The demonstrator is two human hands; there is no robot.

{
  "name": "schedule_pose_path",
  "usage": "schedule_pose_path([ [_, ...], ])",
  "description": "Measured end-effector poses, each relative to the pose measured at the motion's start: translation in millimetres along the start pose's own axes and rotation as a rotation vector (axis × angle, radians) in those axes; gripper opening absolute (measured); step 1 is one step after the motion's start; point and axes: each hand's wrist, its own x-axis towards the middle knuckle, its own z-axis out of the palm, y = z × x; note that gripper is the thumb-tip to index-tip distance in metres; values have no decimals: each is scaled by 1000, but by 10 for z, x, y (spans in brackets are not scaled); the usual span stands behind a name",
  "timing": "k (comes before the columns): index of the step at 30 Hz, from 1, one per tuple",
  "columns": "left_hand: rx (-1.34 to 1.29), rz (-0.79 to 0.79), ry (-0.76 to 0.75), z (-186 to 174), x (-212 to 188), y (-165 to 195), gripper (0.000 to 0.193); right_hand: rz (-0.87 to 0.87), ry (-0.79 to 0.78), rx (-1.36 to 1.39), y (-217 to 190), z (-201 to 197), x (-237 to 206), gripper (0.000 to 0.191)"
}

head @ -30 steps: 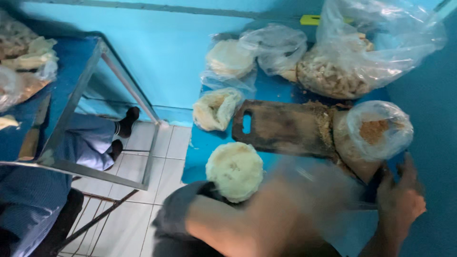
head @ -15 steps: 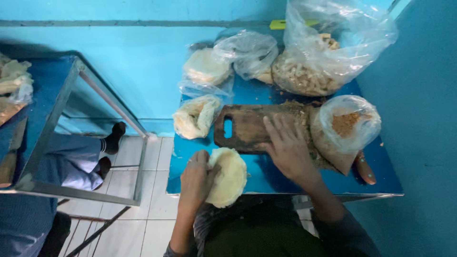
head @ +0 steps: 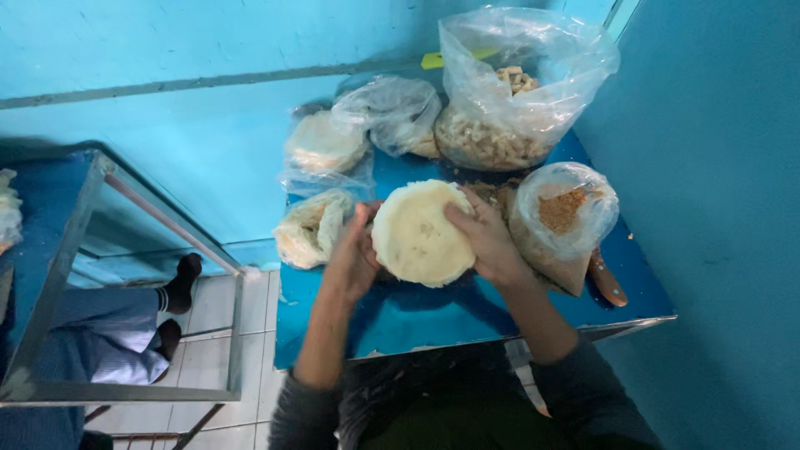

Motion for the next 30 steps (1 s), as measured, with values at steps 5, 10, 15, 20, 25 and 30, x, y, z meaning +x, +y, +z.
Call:
schedule_pose_path([
  [5,-222,107,0,-89,-156,-351,43,36,-38,-88,34,107,41,49],
  [10,-196,411,181,-127,-215,-676,26,-971,59,-1434,-208,399,-231,74],
  [15,-291,570,145,-85,-208,-998,8,-551,-116,-1106,11,500,-420,58],
  [20,-169,524,317,-78,-233,-1078,10,-201,-154,-670,209,40,-243,26],
  [25,67,624,342,70,-353,-1079,22,12,-189,-552,282,-161,-236,25],
  [30,271,688,337,194,-406,-1018,35,-186,-322,-577,249,-54,-355,12],
])
